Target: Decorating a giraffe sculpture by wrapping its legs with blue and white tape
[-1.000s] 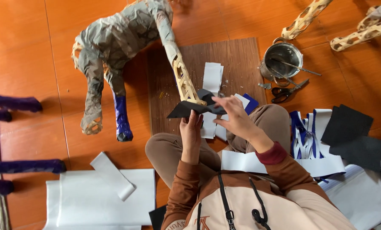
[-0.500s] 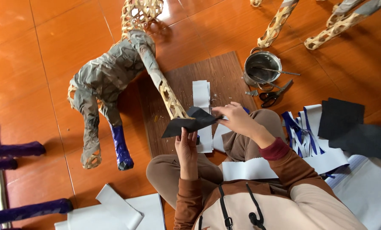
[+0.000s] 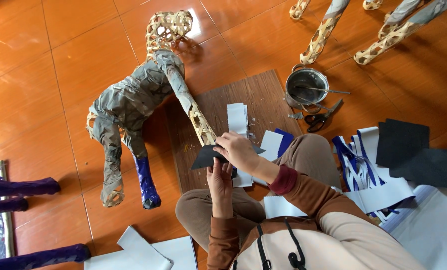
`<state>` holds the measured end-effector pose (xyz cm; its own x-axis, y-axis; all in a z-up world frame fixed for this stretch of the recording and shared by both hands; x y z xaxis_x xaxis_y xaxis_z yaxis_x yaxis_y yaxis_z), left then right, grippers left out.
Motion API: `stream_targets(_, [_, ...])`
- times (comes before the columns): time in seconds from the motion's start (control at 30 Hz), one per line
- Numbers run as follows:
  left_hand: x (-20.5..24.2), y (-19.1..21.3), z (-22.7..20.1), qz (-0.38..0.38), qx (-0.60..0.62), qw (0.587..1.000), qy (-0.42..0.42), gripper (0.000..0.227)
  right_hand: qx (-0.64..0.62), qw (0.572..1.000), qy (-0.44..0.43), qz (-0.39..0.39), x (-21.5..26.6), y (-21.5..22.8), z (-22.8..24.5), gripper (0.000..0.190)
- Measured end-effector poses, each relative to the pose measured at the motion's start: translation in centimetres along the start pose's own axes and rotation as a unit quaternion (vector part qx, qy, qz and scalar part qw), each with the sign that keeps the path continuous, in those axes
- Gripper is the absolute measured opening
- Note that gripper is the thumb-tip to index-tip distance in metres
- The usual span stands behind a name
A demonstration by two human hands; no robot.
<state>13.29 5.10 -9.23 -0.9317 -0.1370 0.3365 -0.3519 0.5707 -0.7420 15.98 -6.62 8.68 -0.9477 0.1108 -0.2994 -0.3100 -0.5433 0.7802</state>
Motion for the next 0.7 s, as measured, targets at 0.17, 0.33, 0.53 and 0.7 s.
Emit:
stream_targets(0.17, [0.1, -0.3, -0.2, 0.002, -0.024, 1.0, -0.01, 0.035, -0.006, 1.0, -0.009, -0.006, 0.1, -1.1, -0.7, 0.009])
stream_targets(0.33, [-0.5, 2.0, 0.8, 0.006, -0.037, 0.999, -0.007, 0.039, -0.029, 0.999, -0.014, 0.007, 0.2, -0.5, -0.5, 0.009])
stream_targets(0.53, [-0.5, 2.0, 0.6, 0.001, -0.023, 1.0, -0.009, 0.033, -0.065, 0.997, -0.024, 0.041, 0.2, 0.0, -0.4, 0.006])
stream_targets(0.7, [-0.2, 1.0, -0.7, -0.002, -0.048, 0.999, -0.006, 0.028, -0.112, 0.99, -0.045, 0.077, -0.2, 1.2, 0.7, 0.013])
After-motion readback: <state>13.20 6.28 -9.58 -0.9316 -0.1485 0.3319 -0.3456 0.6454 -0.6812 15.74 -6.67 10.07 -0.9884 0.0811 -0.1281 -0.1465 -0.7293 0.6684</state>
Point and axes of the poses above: each hand's wrist, its own x-axis away from the middle knuckle, its own y-axis out of the back of the hand, z = x × y, the point moved 8 cm from there along -x, towards the middle knuckle, and after that the axes turned 13 degrees about -y, right-handed, at the moved point
